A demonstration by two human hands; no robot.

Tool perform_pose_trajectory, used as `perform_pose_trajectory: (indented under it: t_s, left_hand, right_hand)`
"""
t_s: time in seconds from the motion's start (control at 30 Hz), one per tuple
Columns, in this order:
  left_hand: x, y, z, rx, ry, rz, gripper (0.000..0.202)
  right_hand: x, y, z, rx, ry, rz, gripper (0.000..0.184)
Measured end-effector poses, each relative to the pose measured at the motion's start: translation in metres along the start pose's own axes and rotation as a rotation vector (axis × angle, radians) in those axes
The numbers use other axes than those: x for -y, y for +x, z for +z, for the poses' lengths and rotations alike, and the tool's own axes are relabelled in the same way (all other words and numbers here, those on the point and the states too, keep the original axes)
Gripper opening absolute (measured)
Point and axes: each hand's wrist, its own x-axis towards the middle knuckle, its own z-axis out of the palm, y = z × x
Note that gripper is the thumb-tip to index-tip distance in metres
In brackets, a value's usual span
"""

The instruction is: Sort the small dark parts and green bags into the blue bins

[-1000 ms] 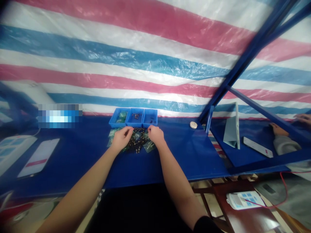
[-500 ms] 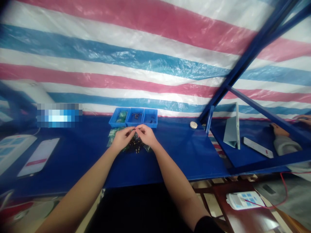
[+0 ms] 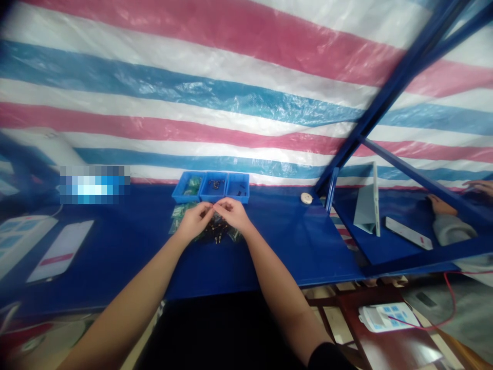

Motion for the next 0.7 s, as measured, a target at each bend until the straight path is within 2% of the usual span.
perform_pose_trajectory:
  t_s: [0.13, 0.4, 0.6, 0.7]
  left_hand:
    - [0.002, 0.001, -0.001, -0.022, 0.018, -0.004, 0.028]
    - [0.005, 0.002, 0.0, -0.066, 0.032, -0.005, 0.027]
    - [0.005, 0.002, -0.002, -0.064, 0.063, -0.037, 0.03]
    - [0.003, 0.002, -0.002, -0.057, 0.063, -0.039, 0.031]
  right_hand:
    - [-0.004, 0.003, -0.005, -0.064, -0.048, -0.048, 0.026]
    - [-0.009, 0.004, -0.003, -0.045, 0.031, 0.034, 0.027]
    - [-0.011, 0.001, 0.0, -0.064, -0.024, -0.084, 0.026]
    - [-0.011, 0.0, 0.0, -0.07, -0.075, -0.094, 0.024]
